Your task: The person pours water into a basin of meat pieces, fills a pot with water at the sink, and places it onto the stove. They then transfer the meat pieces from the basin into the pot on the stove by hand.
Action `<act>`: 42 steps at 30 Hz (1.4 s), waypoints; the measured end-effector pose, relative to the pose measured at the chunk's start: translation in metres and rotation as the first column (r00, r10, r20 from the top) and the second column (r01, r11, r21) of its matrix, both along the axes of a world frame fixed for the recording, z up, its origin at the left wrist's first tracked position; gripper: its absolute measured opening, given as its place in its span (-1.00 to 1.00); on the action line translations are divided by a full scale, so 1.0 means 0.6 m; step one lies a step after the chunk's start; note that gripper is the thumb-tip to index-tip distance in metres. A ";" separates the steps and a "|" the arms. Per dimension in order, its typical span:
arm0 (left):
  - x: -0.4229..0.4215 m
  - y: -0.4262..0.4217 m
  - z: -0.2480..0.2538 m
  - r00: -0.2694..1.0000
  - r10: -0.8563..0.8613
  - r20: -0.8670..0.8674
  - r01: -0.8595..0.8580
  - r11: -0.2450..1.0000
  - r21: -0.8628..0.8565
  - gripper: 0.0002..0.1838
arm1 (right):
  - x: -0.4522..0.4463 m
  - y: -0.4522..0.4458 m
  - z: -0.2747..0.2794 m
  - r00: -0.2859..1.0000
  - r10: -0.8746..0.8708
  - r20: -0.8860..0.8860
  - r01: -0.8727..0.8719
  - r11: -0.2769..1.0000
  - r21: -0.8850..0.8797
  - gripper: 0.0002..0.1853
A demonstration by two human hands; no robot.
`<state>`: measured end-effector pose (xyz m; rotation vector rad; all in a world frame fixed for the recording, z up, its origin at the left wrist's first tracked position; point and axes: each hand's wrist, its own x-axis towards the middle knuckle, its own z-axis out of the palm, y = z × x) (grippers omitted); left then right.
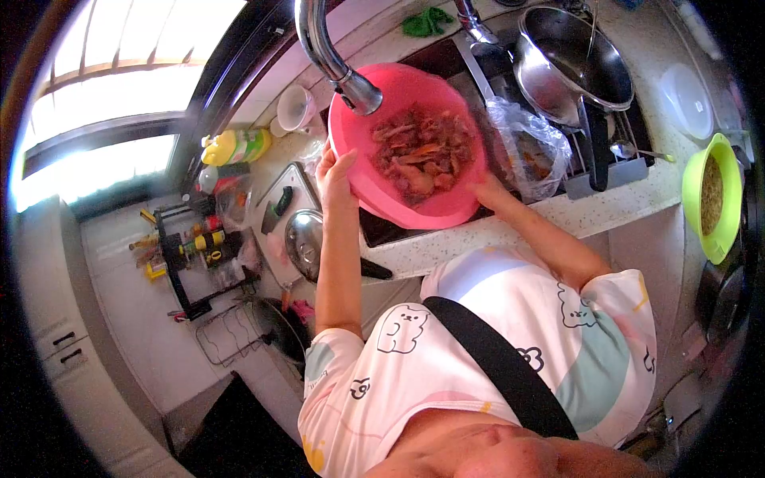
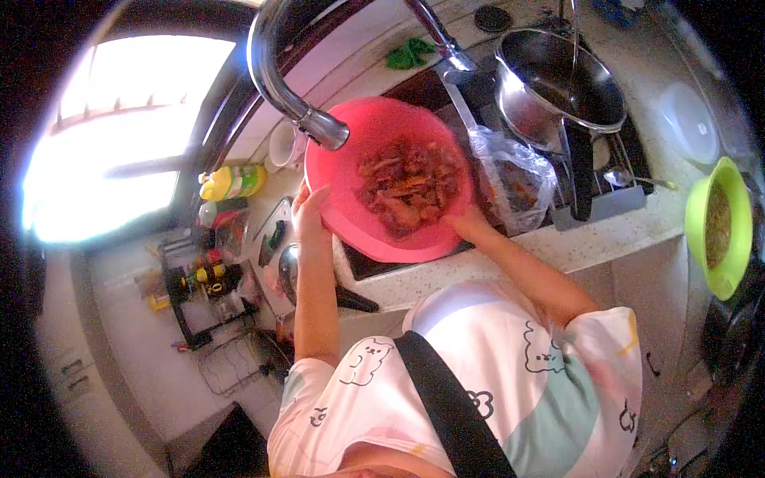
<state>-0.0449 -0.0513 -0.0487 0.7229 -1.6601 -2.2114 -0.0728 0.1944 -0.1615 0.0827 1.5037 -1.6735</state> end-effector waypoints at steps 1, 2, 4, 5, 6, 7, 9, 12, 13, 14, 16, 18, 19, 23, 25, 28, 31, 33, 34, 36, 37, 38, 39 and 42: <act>0.000 0.001 0.003 1.000 0.002 0.000 -0.002 1.000 -0.002 -0.46 | 0.000 -0.003 0.005 0.999 0.000 -0.040 0.001 1.000 0.025 -0.52; 0.000 0.002 0.005 0.999 -0.023 -0.023 0.023 1.000 0.016 -0.46 | 0.000 -0.005 0.011 0.997 0.001 -0.079 0.003 0.999 0.052 -0.51; -0.002 0.004 0.011 0.998 -0.048 -0.047 0.050 0.998 0.032 -0.46 | -0.003 -0.006 0.022 0.971 -0.004 -0.239 0.035 0.991 0.126 -0.47; -0.003 0.006 0.015 0.998 -0.054 -0.040 0.054 0.998 0.016 -0.46 | -0.004 -0.005 0.026 0.957 -0.003 -0.291 0.049 0.987 0.151 -0.46; -0.003 0.008 0.019 0.998 -0.059 -0.034 0.059 0.998 -0.002 -0.46 | -0.002 -0.002 0.028 0.922 0.021 -0.388 0.057 0.981 0.188 -0.44; -0.004 0.013 0.027 0.998 -0.059 -0.034 0.059 0.998 -0.002 -0.46 | 0.002 0.000 0.016 0.900 0.034 -0.434 0.062 0.977 0.205 -0.43; -0.005 0.023 0.040 0.998 -0.055 -0.017 0.054 0.998 -0.015 -0.46 | 0.013 -0.001 -0.042 0.801 0.126 -0.586 0.078 0.947 0.310 -0.42; -0.005 0.024 0.042 0.998 -0.058 -0.035 0.056 0.997 -0.049 -0.48 | -0.003 -0.005 -0.076 0.755 0.240 -0.611 0.019 0.923 0.385 -0.44; -0.004 0.023 0.041 0.998 -0.057 -0.035 0.055 0.997 -0.050 -0.48 | -0.008 -0.007 -0.077 0.793 0.273 -0.545 -0.064 0.926 0.371 -0.46; -0.004 0.022 0.039 0.998 -0.050 -0.030 0.048 0.996 -0.073 -0.48 | -0.010 -0.008 -0.076 0.792 0.273 -0.546 -0.065 0.927 0.370 -0.46; -0.004 0.021 0.040 0.999 -0.041 -0.023 0.039 0.994 -0.098 -0.48 | -0.012 -0.011 -0.066 0.832 0.285 -0.476 -0.078 0.909 0.408 -0.51; -0.005 0.027 0.050 0.995 -0.094 -0.027 0.092 0.993 -0.069 -0.47 | -0.007 -0.011 -0.079 0.819 0.282 -0.499 -0.057 0.906 0.419 -0.50; -0.005 0.031 0.055 0.995 -0.092 -0.025 0.091 0.993 -0.069 -0.47 | -0.004 -0.010 -0.084 0.806 0.279 -0.521 -0.034 0.902 0.430 -0.48; -0.008 0.035 0.062 0.996 -0.087 0.032 0.091 0.983 -0.161 -0.52 | -0.001 -0.004 -0.086 0.841 0.329 -0.429 -0.144 0.901 0.410 -0.47; -0.008 0.032 0.059 0.996 -0.077 0.053 0.087 0.975 -0.206 -0.55 | 0.005 -0.004 -0.094 0.836 0.366 -0.410 -0.158 0.874 0.459 -0.55; -0.010 0.025 0.047 0.991 -0.121 0.061 0.131 0.970 -0.202 -0.59 | 0.011 -0.001 -0.093 0.833 0.350 -0.429 -0.144 0.886 0.442 -0.54; -0.017 0.026 0.035 0.990 -0.142 0.021 0.142 0.948 -0.286 -0.60 | 0.021 0.001 -0.107 0.812 0.284 -0.510 -0.069 0.914 0.400 -0.54; -0.021 0.034 0.020 0.991 -0.132 0.019 0.132 0.954 -0.271 -0.61 | 0.020 0.003 -0.110 0.818 0.297 -0.493 -0.089 0.911 0.402 -0.53; -0.023 0.043 0.020 0.991 -0.129 0.040 0.135 0.956 -0.259 -0.61 | 0.019 0.003 -0.111 0.823 0.309 -0.476 -0.107 0.908 0.405 -0.51; -0.028 0.051 0.002 0.995 -0.092 0.046 0.100 0.965 -0.243 -0.73 | 0.021 0.004 -0.123 0.825 0.293 -0.483 -0.100 0.917 0.387 -0.53; -0.030 0.049 -0.010 0.997 -0.056 0.053 0.066 0.972 -0.225 -0.86 | 0.023 0.005 -0.128 0.828 0.277 -0.487 -0.092 0.925 0.370 -0.55; -0.032 0.043 -0.025 0.996 -0.068 0.058 0.079 0.971 -0.225 -0.86 | 0.024 0.007 -0.134 0.830 0.278 -0.484 -0.091 0.923 0.373 -0.55; -0.036 0.050 -0.025 0.996 -0.071 0.060 0.082 0.972 -0.220 -0.86 | 0.022 0.012 -0.128 0.824 0.299 -0.480 -0.115 0.920 0.375 -0.55; -0.045 0.067 -0.022 0.999 -0.026 -0.021 0.019 0.956 -0.294 -0.86 | 0.017 0.018 -0.113 0.815 0.326 -0.480 -0.150 0.917 0.369 -0.60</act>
